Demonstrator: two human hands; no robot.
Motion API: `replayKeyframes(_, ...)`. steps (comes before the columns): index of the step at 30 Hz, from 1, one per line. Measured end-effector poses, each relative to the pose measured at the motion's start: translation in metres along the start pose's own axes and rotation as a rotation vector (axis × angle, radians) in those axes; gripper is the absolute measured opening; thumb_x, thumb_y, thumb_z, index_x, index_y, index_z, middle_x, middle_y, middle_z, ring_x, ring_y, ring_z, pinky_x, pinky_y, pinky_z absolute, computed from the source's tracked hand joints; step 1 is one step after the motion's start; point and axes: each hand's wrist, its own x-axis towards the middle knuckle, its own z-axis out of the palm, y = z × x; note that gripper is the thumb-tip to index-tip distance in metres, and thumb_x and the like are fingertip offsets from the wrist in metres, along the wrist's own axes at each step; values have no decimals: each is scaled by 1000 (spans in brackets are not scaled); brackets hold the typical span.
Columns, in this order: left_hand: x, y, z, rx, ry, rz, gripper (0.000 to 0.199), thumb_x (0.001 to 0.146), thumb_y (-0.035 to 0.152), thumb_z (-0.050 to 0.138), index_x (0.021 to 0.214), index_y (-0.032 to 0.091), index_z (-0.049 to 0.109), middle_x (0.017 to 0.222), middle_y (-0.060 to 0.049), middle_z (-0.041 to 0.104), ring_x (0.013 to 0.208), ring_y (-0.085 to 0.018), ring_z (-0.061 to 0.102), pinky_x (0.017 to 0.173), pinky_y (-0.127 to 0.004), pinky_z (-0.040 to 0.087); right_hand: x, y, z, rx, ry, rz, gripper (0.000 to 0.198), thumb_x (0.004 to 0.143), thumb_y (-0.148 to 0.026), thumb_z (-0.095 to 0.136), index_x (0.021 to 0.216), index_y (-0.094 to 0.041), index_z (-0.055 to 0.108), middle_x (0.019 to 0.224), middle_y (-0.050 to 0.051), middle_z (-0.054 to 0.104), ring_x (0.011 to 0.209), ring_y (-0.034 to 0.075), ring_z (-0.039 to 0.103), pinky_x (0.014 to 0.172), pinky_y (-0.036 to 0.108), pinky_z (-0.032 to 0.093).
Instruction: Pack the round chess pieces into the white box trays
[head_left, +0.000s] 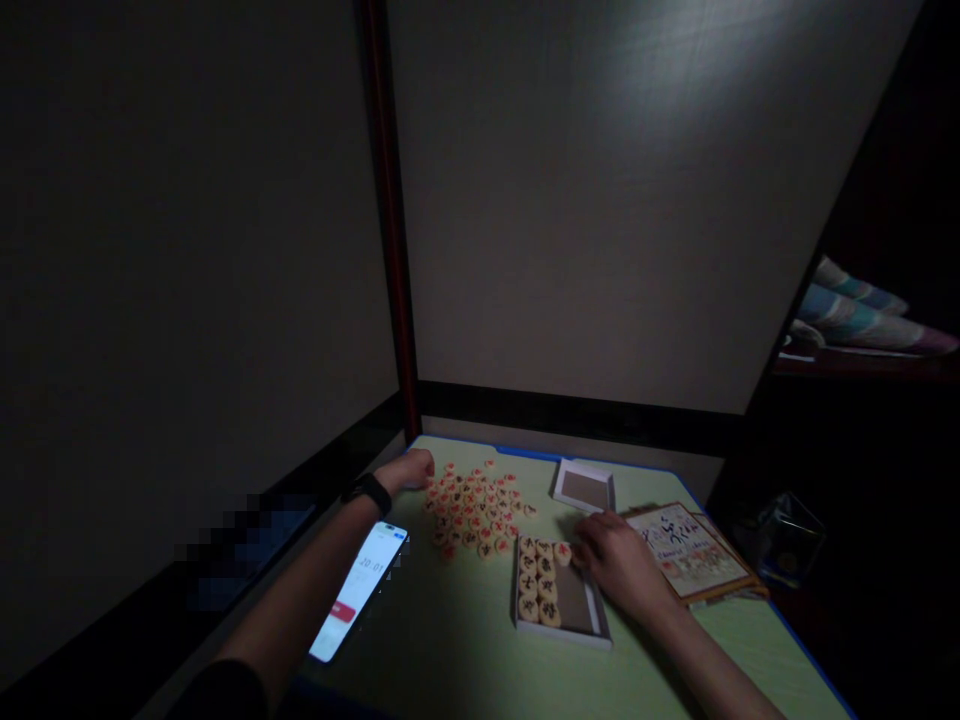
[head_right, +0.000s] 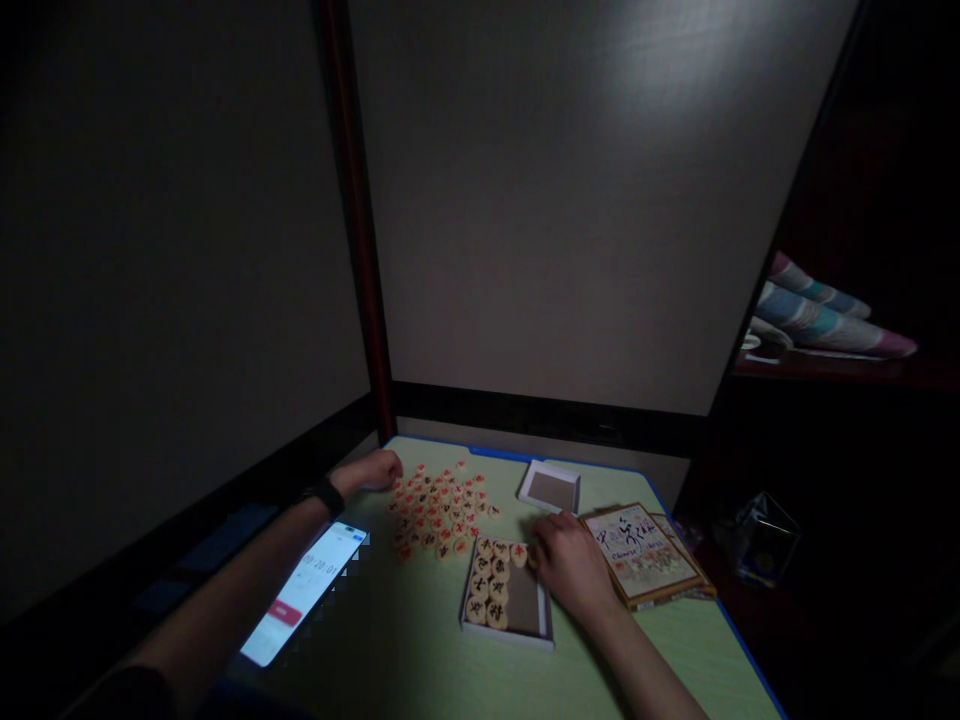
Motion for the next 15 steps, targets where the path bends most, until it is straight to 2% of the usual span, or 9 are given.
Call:
replayKeyframes(4, 10, 15, -5, 30, 26, 18, 29, 77, 14, 60, 104, 15, 71, 104, -10, 69, 96, -21, 65, 79, -24, 48, 1, 2, 1, -19, -5, 17, 23, 83, -15, 47, 87, -18, 70, 94, 9, 69, 97, 23, 60, 82, 29, 41)
replayKeyframes(8, 16, 37, -5, 68, 32, 68, 38, 73, 15, 65, 111, 20, 68, 111, -8, 68, 103, -22, 63, 85, -24, 47, 0, 2, 0, -23, -17, 19, 24, 83, -14, 46, 87, -17, 70, 95, 10, 69, 97, 23, 60, 83, 29, 42)
replayKeyframes(11, 16, 49, -4, 96, 34, 67, 40, 69, 9, 65, 108, 19, 67, 111, -10, 67, 101, -23, 63, 81, -26, 48, -1, 0, -1, -25, -17, -2, 25, 85, -13, 45, 86, -18, 70, 93, 9, 69, 96, 23, 60, 82, 30, 41)
replayKeyframes(15, 14, 55, -4, 115, 32, 59, 33, 69, 5, 63, 99, 17, 67, 108, -11, 66, 98, -23, 64, 73, -25, 47, -2, -2, -2, -32, -8, -4, 23, 85, -13, 47, 84, -18, 69, 91, 9, 69, 94, 23, 60, 80, 30, 41)
